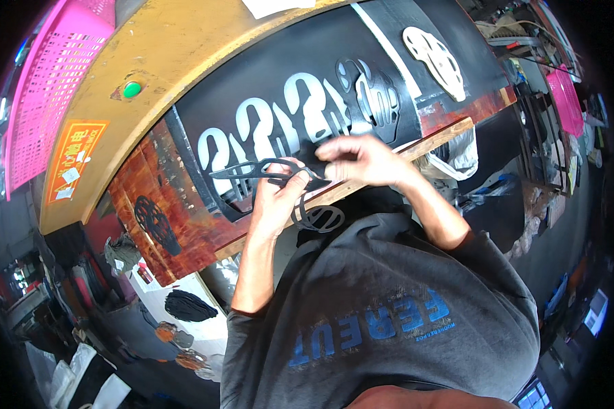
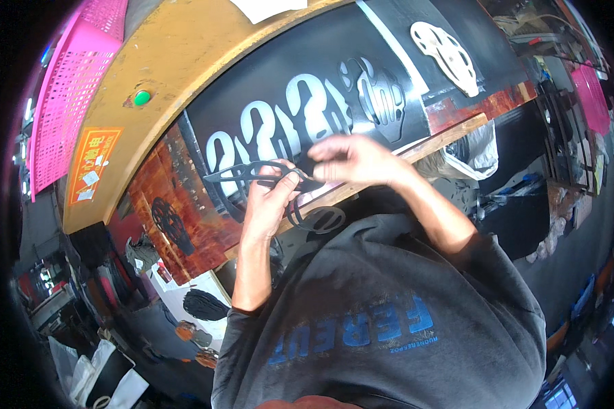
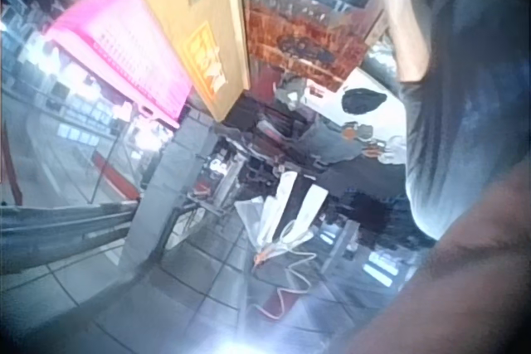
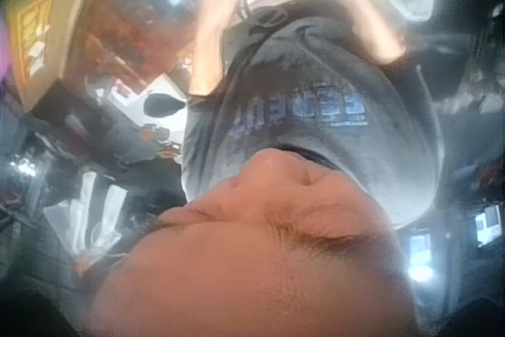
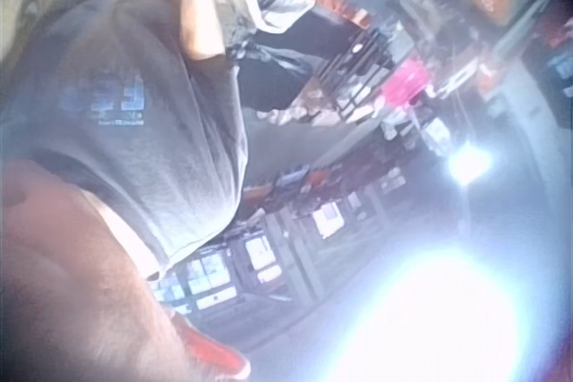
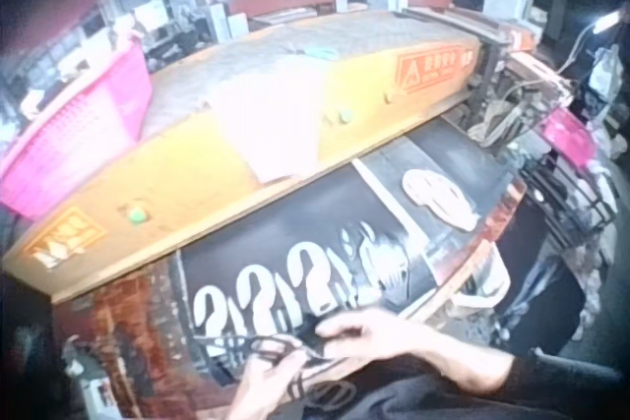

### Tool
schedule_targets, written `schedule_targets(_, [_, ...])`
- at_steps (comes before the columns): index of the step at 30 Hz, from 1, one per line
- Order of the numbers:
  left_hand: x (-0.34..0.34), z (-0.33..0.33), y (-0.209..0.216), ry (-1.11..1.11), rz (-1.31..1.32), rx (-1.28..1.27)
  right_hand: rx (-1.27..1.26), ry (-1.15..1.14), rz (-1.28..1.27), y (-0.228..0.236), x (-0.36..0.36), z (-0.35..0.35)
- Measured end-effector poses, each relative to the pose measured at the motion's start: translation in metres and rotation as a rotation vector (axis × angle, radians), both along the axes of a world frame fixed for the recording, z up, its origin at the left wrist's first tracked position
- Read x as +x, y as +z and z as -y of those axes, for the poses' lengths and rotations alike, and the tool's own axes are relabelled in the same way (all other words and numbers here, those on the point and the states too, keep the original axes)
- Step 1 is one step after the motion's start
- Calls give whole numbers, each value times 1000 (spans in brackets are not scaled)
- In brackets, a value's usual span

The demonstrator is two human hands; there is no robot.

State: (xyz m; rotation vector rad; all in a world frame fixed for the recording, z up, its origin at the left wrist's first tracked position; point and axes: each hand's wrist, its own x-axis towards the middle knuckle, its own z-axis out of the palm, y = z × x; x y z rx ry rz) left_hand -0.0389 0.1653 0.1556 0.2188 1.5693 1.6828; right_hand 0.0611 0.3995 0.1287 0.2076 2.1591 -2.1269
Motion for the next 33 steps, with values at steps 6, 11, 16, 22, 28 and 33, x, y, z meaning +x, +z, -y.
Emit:
schedule_targets(6, [-5,16,3,292,-8,24,-288,11,161,2,-19,26])
schedule_targets(11, [-6,61,-37,550,83,-238,-338,-139,413,13,-53,-1])
schedule_targets(16, [64,99,-72,825,295,-244,-586,-150,456,7,-67,-5])
schedule_targets(22, [84,56,-90,589,655,337,-513,47,594,-34,-26,40])
schedule_targets(28, [47,68,-84,516,474,530,-583,171,729,-49,1,88])
schedule_targets(33, [40,138,-46,348,363,357,-1025,266,441,-32,-48,138])
